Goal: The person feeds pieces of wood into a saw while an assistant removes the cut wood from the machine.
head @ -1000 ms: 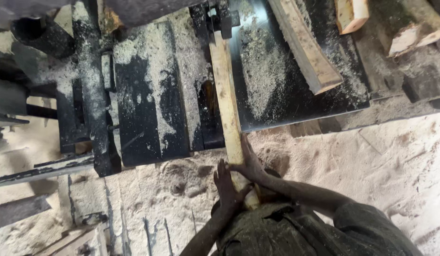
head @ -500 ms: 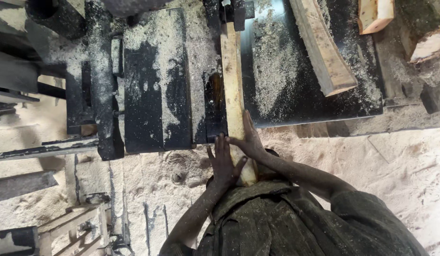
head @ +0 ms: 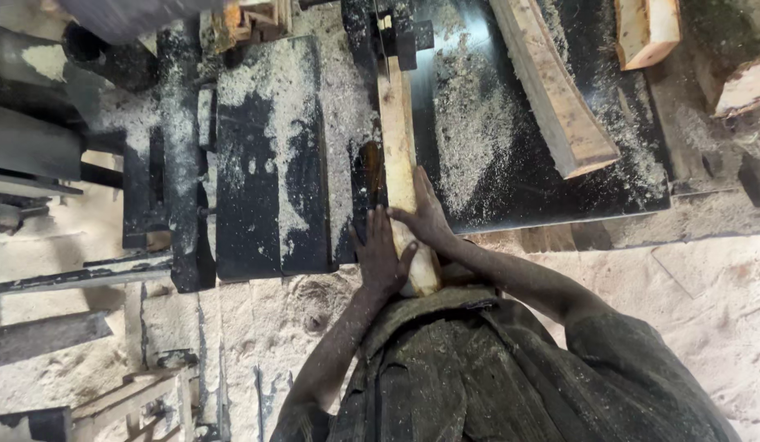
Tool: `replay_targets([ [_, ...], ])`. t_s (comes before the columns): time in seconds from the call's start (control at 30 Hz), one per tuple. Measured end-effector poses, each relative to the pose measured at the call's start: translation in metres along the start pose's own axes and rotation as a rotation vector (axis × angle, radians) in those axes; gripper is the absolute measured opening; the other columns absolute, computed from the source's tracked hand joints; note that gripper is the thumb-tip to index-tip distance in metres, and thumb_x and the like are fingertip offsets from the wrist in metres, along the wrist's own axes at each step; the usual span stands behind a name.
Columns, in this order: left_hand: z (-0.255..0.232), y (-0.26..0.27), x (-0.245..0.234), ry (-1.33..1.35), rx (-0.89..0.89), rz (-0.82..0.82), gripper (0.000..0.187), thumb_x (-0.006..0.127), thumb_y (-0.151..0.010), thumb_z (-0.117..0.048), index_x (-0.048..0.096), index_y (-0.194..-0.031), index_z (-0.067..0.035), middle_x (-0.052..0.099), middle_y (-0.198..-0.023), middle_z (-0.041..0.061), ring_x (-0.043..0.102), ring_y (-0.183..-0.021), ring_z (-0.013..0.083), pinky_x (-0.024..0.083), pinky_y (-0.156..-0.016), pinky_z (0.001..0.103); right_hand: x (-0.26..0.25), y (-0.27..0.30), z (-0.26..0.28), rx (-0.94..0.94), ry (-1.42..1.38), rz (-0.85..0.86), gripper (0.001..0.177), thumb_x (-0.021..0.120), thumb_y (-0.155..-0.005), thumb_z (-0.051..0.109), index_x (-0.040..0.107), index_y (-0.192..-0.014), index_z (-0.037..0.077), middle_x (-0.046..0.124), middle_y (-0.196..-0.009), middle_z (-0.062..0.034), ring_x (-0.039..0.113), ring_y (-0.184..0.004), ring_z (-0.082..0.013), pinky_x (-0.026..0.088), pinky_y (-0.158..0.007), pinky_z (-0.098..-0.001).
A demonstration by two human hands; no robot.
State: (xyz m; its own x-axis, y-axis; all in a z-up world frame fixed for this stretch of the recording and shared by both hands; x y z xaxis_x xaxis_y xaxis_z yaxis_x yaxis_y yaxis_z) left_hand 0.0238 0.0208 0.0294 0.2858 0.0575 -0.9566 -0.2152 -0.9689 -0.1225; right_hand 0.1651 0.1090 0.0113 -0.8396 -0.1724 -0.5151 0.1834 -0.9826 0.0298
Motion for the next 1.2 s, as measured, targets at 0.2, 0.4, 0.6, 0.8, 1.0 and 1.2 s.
replay_targets([
  [0.2, 0.002, -0.011, 0.001, 0.107, -0.016, -0.002, 0.093, 0.025, -0.104, -0.069, 0.020, -0.161, 0.004, 0.019, -0.172, 0.022, 0.013, -0.162, 0.0349, -0.014, -0.126, 0.059, -0.014, -0.007, 0.012, -0.134, -0.012, -0.158, 0.109, 0.084, -0.089, 0.040, 0.018, -0.161, -0.008, 0.026, -0.164, -0.0352, 0.035, -0.150, -0.0497, 0.041, -0.121, -0.0570],
  [0.4, -0.005, 0.025, 0.005, 0.193, 0.098, -0.130, 0.111, 0.031, -0.096, -0.083, 0.022, -0.159, 0.008, 0.024, -0.168, 0.026, 0.019, -0.160, 0.0363, -0.002, -0.128, 0.056, -0.014, 0.032, 0.018, 0.177, -0.233, -0.046, 0.094, 0.067, -0.087, 0.037, 0.021, -0.160, 0.002, 0.027, -0.168, -0.0236, 0.052, -0.138, -0.0426, 0.057, -0.098, -0.0568],
  [0.6, -0.011, 0.082, 0.015, 0.285, 0.145, -0.241, 0.095, 0.056, -0.096, -0.069, 0.045, -0.152, 0.007, 0.040, -0.163, 0.026, 0.034, -0.156, 0.0385, 0.018, -0.130, 0.053, -0.005, 0.132, 0.026, -0.300, -0.003, -0.180, 0.083, 0.059, -0.105, 0.017, 0.011, -0.169, -0.002, 0.022, -0.169, -0.0353, 0.031, -0.154, -0.0545, 0.045, -0.119, -0.0614],
  [0.8, -0.003, 0.062, 0.020, 0.252, 0.129, -0.223, 0.080, 0.053, -0.100, -0.058, 0.056, -0.144, 0.009, 0.049, -0.158, 0.027, 0.045, -0.151, 0.0363, 0.019, -0.130, 0.056, -0.009, 0.121, 0.042, -0.796, 0.143, -0.479, 0.058, 0.051, -0.109, 0.008, 0.028, -0.162, 0.002, 0.034, -0.156, -0.0405, 0.046, -0.142, -0.0581, 0.049, -0.114, -0.0593],
  [1.0, 0.005, 0.011, 0.013, 0.213, 0.173, -0.296, 0.089, 0.040, -0.103, -0.067, 0.056, -0.145, 0.009, 0.053, -0.155, 0.028, 0.047, -0.150, 0.0380, 0.019, -0.129, 0.055, -0.008, 0.072, 0.017, -0.463, -0.151, -0.388, 0.058, 0.047, -0.112, 0.016, 0.027, -0.158, -0.013, 0.039, -0.154, -0.0454, 0.050, -0.140, -0.0567, 0.053, -0.112, -0.0537],
  [1.2, 0.004, -0.017, 0.001, 0.199, 0.154, -0.259, 0.088, 0.043, -0.101, -0.067, 0.057, -0.141, 0.010, 0.053, -0.151, 0.030, 0.049, -0.146, 0.0408, 0.028, -0.125, 0.054, -0.009, 0.047, -0.001, -0.327, -0.065, -0.341, 0.058, 0.048, -0.110, 0.017, 0.031, -0.156, -0.014, 0.040, -0.154, -0.0439, 0.046, -0.142, -0.0578, 0.051, -0.111, -0.0551],
])
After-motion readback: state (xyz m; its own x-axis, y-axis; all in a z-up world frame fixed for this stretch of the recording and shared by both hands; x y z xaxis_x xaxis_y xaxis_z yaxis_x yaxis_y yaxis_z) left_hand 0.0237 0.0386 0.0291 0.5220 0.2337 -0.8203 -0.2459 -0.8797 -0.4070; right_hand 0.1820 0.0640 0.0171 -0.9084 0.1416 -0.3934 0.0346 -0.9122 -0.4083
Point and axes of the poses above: each hand's wrist, its own y-axis away from the middle knuckle, its own x-axis out of the palm, z = x × y, the point moved 3 cm from there along -y, towards the middle knuckle
